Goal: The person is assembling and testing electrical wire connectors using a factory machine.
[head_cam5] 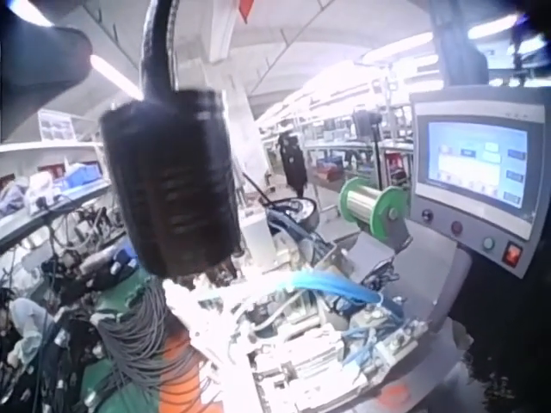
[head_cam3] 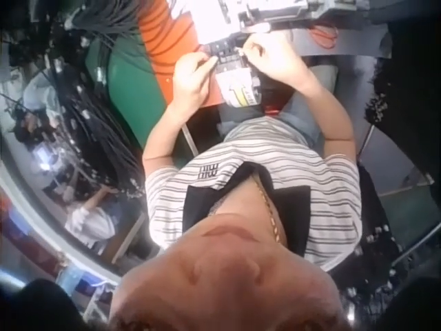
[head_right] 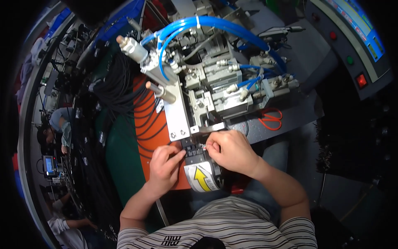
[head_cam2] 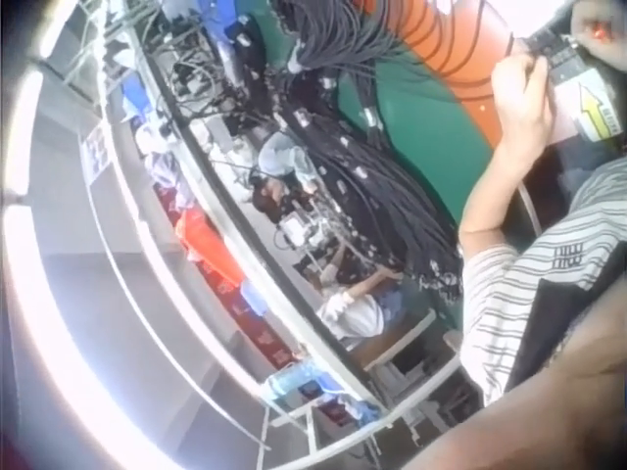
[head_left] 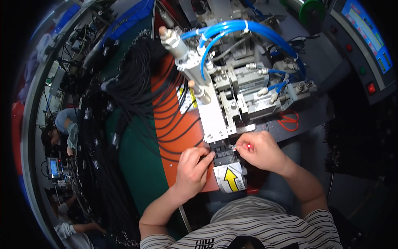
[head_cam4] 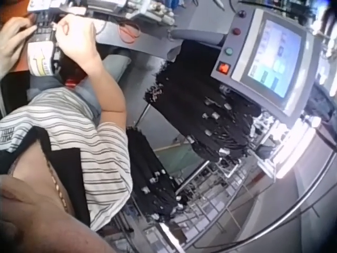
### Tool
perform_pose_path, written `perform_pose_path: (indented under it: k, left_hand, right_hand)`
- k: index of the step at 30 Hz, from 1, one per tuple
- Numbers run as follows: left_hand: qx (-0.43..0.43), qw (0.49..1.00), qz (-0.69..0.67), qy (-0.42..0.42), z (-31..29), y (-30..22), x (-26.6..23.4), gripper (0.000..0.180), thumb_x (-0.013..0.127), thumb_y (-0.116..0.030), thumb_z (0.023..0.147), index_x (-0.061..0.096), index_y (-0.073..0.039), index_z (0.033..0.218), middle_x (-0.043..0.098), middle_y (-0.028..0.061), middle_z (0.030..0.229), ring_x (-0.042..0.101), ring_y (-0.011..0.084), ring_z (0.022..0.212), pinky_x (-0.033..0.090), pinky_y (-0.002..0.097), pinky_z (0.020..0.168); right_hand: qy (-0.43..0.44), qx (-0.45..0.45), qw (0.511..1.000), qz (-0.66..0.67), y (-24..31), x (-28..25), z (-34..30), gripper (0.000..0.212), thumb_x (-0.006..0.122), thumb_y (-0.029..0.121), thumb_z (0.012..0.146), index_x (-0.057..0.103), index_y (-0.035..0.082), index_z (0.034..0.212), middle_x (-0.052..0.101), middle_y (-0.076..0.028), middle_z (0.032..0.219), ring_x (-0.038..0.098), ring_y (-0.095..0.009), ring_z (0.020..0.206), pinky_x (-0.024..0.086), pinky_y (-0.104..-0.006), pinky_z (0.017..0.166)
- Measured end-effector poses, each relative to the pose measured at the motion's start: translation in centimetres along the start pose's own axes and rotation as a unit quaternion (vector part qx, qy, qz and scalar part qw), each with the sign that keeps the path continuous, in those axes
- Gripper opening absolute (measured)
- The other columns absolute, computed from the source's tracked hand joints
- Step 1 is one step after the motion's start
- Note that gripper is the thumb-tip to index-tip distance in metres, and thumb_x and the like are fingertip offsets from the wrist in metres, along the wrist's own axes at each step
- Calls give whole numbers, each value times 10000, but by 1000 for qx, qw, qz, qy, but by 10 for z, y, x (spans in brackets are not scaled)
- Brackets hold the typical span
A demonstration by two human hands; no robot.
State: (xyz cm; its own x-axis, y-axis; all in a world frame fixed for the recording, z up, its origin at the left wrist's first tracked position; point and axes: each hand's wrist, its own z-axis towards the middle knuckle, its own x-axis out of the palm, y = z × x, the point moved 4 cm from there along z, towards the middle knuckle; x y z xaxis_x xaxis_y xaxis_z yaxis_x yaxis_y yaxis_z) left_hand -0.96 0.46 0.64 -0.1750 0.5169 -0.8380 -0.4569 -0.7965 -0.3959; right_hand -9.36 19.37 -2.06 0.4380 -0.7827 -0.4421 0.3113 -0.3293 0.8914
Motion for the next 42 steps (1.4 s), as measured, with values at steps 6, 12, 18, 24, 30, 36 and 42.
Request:
perform_pose_path:
  k: [6, 12, 18, 24, 30, 36, 42]
  left_hand:
    - [-32, 997, 76, 3, 0, 7, -9, 426, 646, 38, 731, 629, -19, 1153, 553, 139, 1121, 535, 329, 1031, 401, 444, 888]
    - [-101, 983, -38, -149, 77, 109, -41, 345, 650, -78, 861, 602, 19, 1189, 633, 197, 1091, 609, 355, 1017, 462, 409, 883]
    - [-274, 938, -191, -94, 210, 268, -7, 418, 584, -352, 931, 666, 42, 1040, 672, 253, 985, 640, 396, 986, 491, 391, 835]
    - [-320, 934, -159, 8, 275, 279, 3, 567, 628, -486, 869, 673, 51, 1049, 670, 259, 1005, 637, 383, 1010, 492, 409, 859]
    - [-300, 944, 25, 131, 301, 264, 6, 781, 748, -634, 708, 656, -22, 1184, 592, 174, 1308, 497, 368, 1257, 426, 456, 994]
    - [-232, 958, 57, 156, 305, 286, 14, 699, 785, -564, 693, 673, -56, 1159, 613, 161, 1272, 516, 362, 1232, 393, 493, 998]
    - [-203, 970, -33, 131, 299, 286, 17, 731, 820, -331, 669, 570, -20, 1281, 630, 164, 1228, 592, 307, 1143, 418, 421, 1000]
  right_hand:
    - [-91, -12, 995, 36, 18, 0, -16, 100, 717, 95, 823, 650, 21, 819, 649, -106, 721, 633, -234, 566, 493, -311, 526]
    - [-6, -178, 983, 37, 70, 47, -25, 84, 711, 104, 836, 660, 39, 850, 650, -74, 728, 649, -220, 585, 510, -316, 521]
    - [29, -224, 973, -39, 76, 75, -23, 84, 694, 60, 848, 643, 41, 911, 615, -52, 690, 631, -206, 552, 491, -286, 484]
    - [17, -183, 981, -61, 86, 70, -17, 94, 734, 39, 780, 654, 29, 828, 612, -111, 669, 606, -277, 542, 481, -355, 497]
    - [44, -186, 980, -63, 84, 72, -13, 131, 751, 36, 767, 650, 20, 848, 614, -109, 675, 616, -262, 551, 488, -348, 498]
    - [72, -188, 978, -60, 81, 73, -13, 155, 766, 45, 759, 652, 16, 859, 617, -96, 671, 624, -243, 553, 488, -332, 487]
    - [79, -196, 976, -56, 83, 71, -11, 178, 779, 76, 759, 664, 15, 880, 633, -92, 683, 633, -221, 549, 488, -314, 474]
